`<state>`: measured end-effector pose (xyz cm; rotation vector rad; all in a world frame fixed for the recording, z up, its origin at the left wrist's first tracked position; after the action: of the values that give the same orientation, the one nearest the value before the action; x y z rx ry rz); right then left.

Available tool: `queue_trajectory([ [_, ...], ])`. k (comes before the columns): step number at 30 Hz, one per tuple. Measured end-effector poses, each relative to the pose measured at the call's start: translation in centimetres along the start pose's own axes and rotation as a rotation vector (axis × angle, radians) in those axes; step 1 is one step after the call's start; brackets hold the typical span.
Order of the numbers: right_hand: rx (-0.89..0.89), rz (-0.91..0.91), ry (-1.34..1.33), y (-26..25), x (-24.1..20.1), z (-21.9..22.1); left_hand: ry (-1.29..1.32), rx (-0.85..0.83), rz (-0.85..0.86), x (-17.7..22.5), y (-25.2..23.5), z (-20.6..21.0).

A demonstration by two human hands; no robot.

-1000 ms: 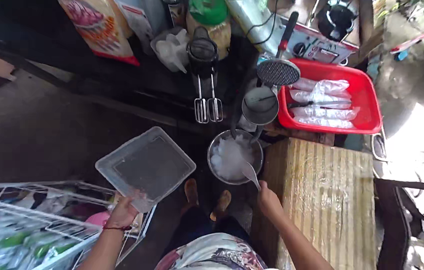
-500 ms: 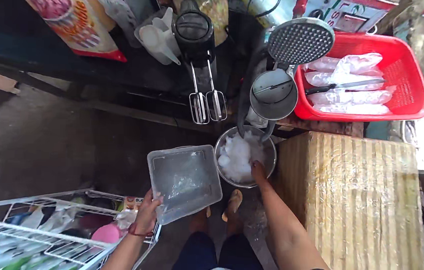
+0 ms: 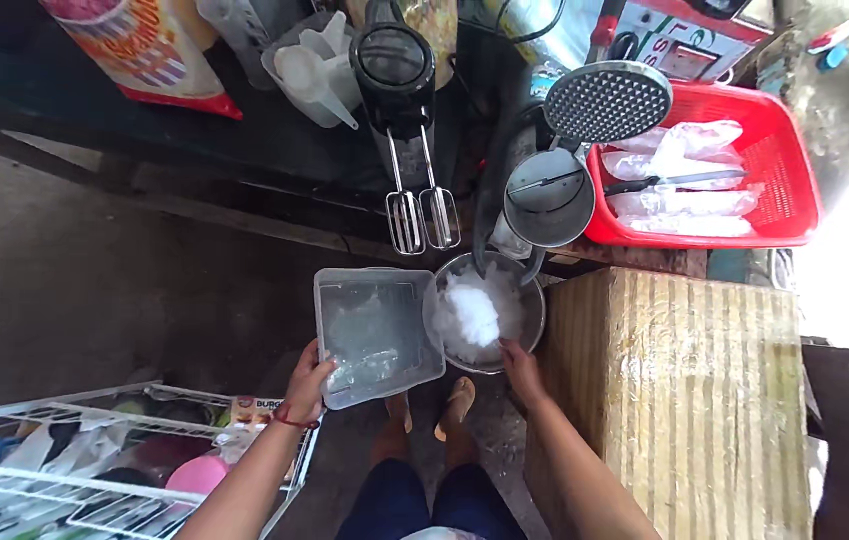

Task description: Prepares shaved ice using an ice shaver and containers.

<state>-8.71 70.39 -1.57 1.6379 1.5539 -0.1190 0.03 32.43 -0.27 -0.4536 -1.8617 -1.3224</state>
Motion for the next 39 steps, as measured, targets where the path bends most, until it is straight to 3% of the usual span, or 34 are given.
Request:
queue_trajectory([
  [5,-0.181,-0.104,0.438,2.5,-9.0,1.5,0.046,-0.033,-0.049,0.2,-0.3,-0.4],
  [7,-0.156,-0.044,0.521,2.2,-10.6,0.6,0.089,-0.033,-0.089,-0.1,0.0,-0.8],
  [12,0.023,0.275,0.551,-2.1,-5.8,-3.9,0.112,-0.001,-0.099,-2.0,0.2,-3.1],
  [16,-0.084,0.403,0.607,-6.8,-2.3,-2.1,0.111,0.001,-0.105,-2.5,0.3,-3.7],
  [22,-0.181,0.338,0.325,-12.1,1.7,1.1,0.112,0.01,-0.06,-2.4,0.1,-3.0],
  [28,-0.131,0.28,-0.07,-10.5,5.7,1.3,0.138,0.001,-0.063,-2.1,-0.5,-2.3],
  [33,-0.048,0.135,-0.281,-8.6,4.6,1.1,0.096,0.003,-0.066,-1.3,-1.1,-1.3],
  [39,-0.067,-0.03,-0.212,-4.5,-0.4,-1.1,0.095,-0.028,-0.069,-0.7,-1.4,-0.8],
])
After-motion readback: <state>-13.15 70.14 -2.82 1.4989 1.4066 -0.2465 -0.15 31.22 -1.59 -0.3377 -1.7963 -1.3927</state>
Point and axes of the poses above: each hand's wrist, its own y-axis away from the middle knuckle, its own z-axis out of the palm, x = y × z, the point moved 1 cm from there along -y, towards the middle knuckle, and after that the axes turned 5 degrees about z, right-handed, at the moved point
